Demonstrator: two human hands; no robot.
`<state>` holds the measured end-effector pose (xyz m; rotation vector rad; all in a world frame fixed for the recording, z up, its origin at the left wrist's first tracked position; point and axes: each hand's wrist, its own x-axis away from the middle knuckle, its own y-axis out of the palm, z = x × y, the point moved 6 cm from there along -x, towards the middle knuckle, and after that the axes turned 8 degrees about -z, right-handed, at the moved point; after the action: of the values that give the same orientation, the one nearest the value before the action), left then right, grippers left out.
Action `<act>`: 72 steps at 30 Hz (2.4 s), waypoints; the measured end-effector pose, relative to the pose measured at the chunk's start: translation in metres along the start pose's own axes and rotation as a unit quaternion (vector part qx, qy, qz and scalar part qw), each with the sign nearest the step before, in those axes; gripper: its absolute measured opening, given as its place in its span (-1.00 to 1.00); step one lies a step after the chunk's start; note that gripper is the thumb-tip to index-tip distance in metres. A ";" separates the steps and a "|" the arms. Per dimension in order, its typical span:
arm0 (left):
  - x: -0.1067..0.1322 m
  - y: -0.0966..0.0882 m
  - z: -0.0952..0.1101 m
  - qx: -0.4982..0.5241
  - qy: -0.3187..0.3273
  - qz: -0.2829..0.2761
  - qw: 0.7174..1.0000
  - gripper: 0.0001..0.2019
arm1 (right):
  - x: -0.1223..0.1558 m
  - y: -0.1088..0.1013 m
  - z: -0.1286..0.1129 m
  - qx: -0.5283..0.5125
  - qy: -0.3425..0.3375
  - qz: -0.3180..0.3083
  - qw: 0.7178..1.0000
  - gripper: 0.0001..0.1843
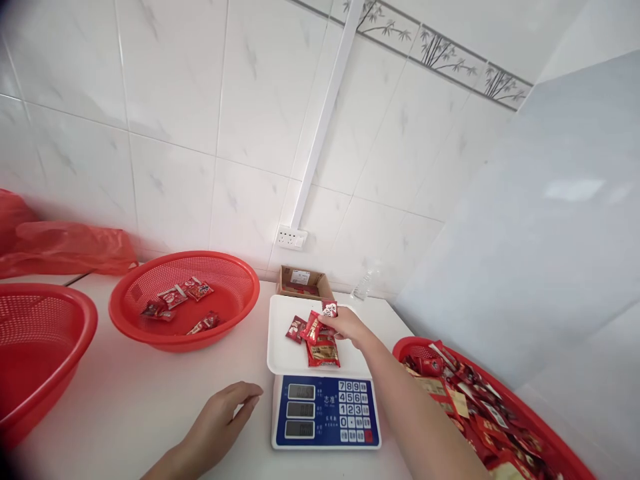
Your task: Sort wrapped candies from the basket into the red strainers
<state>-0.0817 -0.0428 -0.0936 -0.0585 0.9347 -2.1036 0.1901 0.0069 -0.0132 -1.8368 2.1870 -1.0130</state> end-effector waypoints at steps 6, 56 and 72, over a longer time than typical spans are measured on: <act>0.000 -0.001 0.000 0.002 0.006 0.007 1.000 -0.78 | 0.006 -0.015 -0.001 0.136 -0.012 0.082 0.987 -0.78; -0.001 0.000 -0.001 0.008 0.005 -0.004 1.000 -0.77 | 0.006 0.002 -0.008 0.101 -0.162 -0.007 0.982 -0.75; -0.003 0.000 -0.003 -0.005 0.018 0.006 1.000 -0.77 | 0.000 -0.013 0.010 0.242 -0.140 0.055 0.958 -0.67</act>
<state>-0.0803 -0.0393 -0.0950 -0.0193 0.9647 -2.0951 0.2054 0.0025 -0.0137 -1.5095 1.6695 -1.0685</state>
